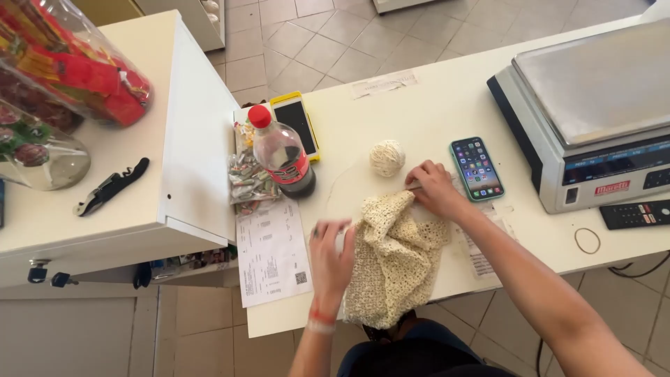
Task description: The person crochets a beige fabric using a yellow crochet hook and a ball of yarn. They work at a white counter, occasionally pausing to pull more yarn from the ball and adjust the fabric.
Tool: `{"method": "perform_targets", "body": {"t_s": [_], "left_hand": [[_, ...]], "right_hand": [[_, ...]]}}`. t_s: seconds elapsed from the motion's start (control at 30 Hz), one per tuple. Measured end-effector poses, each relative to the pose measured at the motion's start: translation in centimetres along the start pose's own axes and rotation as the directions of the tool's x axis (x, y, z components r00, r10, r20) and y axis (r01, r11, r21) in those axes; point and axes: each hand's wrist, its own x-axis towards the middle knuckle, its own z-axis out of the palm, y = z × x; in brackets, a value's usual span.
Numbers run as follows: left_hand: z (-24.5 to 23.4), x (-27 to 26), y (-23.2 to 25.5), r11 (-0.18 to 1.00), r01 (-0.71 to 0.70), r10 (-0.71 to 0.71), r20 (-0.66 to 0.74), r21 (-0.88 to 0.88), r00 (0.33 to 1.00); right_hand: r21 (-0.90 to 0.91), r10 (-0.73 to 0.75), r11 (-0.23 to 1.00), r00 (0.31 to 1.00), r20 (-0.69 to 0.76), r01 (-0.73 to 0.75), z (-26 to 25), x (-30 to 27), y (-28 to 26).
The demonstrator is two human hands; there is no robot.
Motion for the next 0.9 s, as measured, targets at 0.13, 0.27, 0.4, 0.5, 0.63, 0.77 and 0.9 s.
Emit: {"method": "perform_targets", "body": {"t_s": [0.13, 0.27, 0.4, 0.5, 0.63, 0.77, 0.9], "left_hand": [[4.2, 3.3, -2.5, 0.986, 0.125, -0.14, 0.138, 0.111, 0.981], [5.7, 4.8, -2.2, 0.957, 0.205, -0.263, 0.319, 0.205, 0.91], [6.5, 4.8, -2.5, 0.969, 0.245, -0.227, 0.348, -0.007, 0.91], [6.3, 4.7, -2.1, 0.887, 0.371, -0.252, 0.385, -0.276, 0.888], [4.7, 4.5, 0.8, 0.855, 0.357, -0.202, 0.393, -0.376, 0.897], [1.8, 4.5, 5.8, 0.784, 0.335, -0.11, 0.415, -0.523, 0.903], [0.4, 4.8, 9.1, 0.736, 0.257, 0.025, 0.405, -0.626, 0.914]], "right_hand": [[-0.091, -0.026, 0.995, 0.999, 0.04, 0.03, 1.8, 0.3, -0.6], [-0.14, -0.093, 0.986, 0.996, -0.004, 0.092, 2.3, -0.3, -0.6], [0.398, -0.067, 0.914, 0.997, -0.041, 0.078, -2.6, -1.6, -3.9], [0.541, -0.007, 0.839, 0.996, -0.091, 0.055, -6.2, -3.3, -6.6], [0.67, 0.021, 0.737, 0.989, -0.147, 0.084, -11.2, -5.0, -10.1], [0.95, 0.202, 0.313, 0.977, -0.073, 0.006, -11.3, -6.8, -10.0], [0.991, 0.319, -0.131, 0.947, 0.034, 0.008, -10.0, -7.8, -8.5]]}}
